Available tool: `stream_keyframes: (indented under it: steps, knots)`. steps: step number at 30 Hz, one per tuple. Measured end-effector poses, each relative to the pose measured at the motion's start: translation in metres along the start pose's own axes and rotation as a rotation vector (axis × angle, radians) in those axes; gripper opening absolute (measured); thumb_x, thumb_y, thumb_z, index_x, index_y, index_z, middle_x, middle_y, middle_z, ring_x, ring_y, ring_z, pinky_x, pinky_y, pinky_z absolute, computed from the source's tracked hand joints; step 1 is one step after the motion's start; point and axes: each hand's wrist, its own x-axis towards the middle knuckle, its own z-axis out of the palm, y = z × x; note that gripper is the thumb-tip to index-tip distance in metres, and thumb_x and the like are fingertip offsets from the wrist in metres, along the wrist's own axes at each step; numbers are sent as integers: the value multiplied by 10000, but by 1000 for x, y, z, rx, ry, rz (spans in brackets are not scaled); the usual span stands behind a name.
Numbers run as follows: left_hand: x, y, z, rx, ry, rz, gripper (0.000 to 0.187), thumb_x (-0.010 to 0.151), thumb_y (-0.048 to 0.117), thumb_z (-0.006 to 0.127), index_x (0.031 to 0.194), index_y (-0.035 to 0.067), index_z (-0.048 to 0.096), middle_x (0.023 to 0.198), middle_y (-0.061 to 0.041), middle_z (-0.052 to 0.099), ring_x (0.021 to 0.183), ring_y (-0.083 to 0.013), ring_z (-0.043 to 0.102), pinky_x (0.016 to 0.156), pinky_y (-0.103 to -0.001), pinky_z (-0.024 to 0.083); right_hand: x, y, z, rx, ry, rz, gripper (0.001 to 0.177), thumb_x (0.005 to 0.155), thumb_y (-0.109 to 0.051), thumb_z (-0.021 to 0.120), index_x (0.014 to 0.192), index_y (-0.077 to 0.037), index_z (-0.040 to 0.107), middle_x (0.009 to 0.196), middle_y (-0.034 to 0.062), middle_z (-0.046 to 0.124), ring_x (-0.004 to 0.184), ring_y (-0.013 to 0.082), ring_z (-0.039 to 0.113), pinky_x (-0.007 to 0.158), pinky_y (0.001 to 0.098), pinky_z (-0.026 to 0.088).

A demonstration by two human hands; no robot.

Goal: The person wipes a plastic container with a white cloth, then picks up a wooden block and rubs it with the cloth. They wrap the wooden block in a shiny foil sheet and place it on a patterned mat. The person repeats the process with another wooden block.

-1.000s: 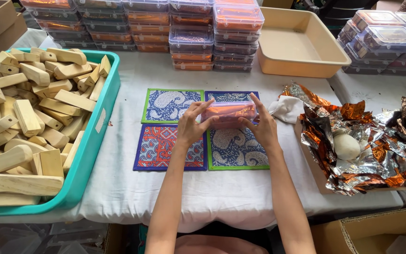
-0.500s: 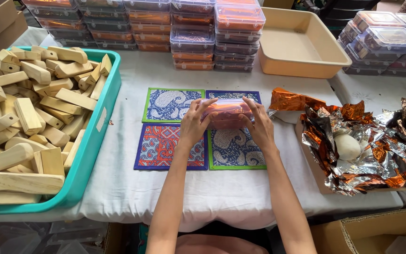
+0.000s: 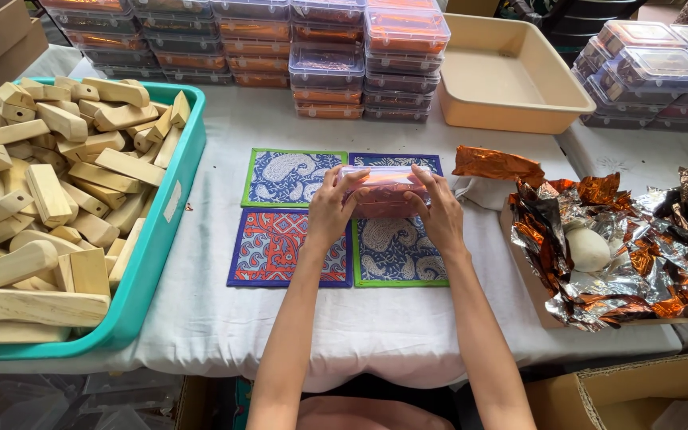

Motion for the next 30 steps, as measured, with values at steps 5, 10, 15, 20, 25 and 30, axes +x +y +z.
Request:
stream_keyframes:
  steps: [5, 10, 15, 20, 25, 30]
  knots:
    - [0, 0, 1, -8, 8, 11, 399, 1001, 509, 564, 1383, 401, 604, 1402, -172, 565, 1098, -371, 707, 859, -466, 608, 1, -1, -1, -16, -9, -23, 547, 994, -423, 624, 1502, -311, 456, 1285, 66, 672, 985, 279, 721, 725, 426, 599]
    - [1, 0, 2, 0, -24, -12, 445, 998, 519, 549, 1423, 394, 579, 1423, -190, 554, 1088, -360, 715, 852, -455, 617, -1, 0, 0, -56, -34, 0, 562, 993, -418, 624, 1510, -304, 436, 1287, 92, 654, 950, 289, 720, 701, 425, 602]
    - [5, 19, -26, -117, -4, -34, 992, 725, 381, 845, 1548, 206, 322, 1274, -155, 617, 1068, -390, 688, 846, -471, 588, -4, -5, -5, -11, 30, -91, 566, 1023, -391, 640, 1524, -259, 411, 1347, 126, 613, 1107, 339, 675, 798, 453, 593]
    - [-2, -3, 3, -11, 13, 35, 850, 782, 212, 845, 1531, 287, 449, 1357, -85, 610, 1098, -305, 723, 890, -361, 634, -5, 2, 0, 44, -78, 81, 724, 937, -378, 724, 1547, -246, 357, 1340, 95, 610, 972, 290, 681, 835, 438, 587]
    - [0, 8, -7, 121, 77, 138, 647, 862, 151, 810, 1470, 252, 616, 1361, -52, 579, 1265, -292, 660, 1062, -372, 606, 2, -15, -9, -42, 64, -141, 683, 838, -314, 797, 1454, -196, 527, 1344, 99, 628, 1184, 318, 626, 927, 420, 567]
    - [-4, 20, -11, 151, -185, 128, 451, 700, 511, 831, 933, 134, 748, 1189, -50, 680, 1149, -252, 649, 1107, -569, 330, -1, -9, -6, -26, -125, -95, 356, 726, -390, 856, 965, -140, 773, 1073, 20, 697, 1121, 274, 588, 969, 402, 512]
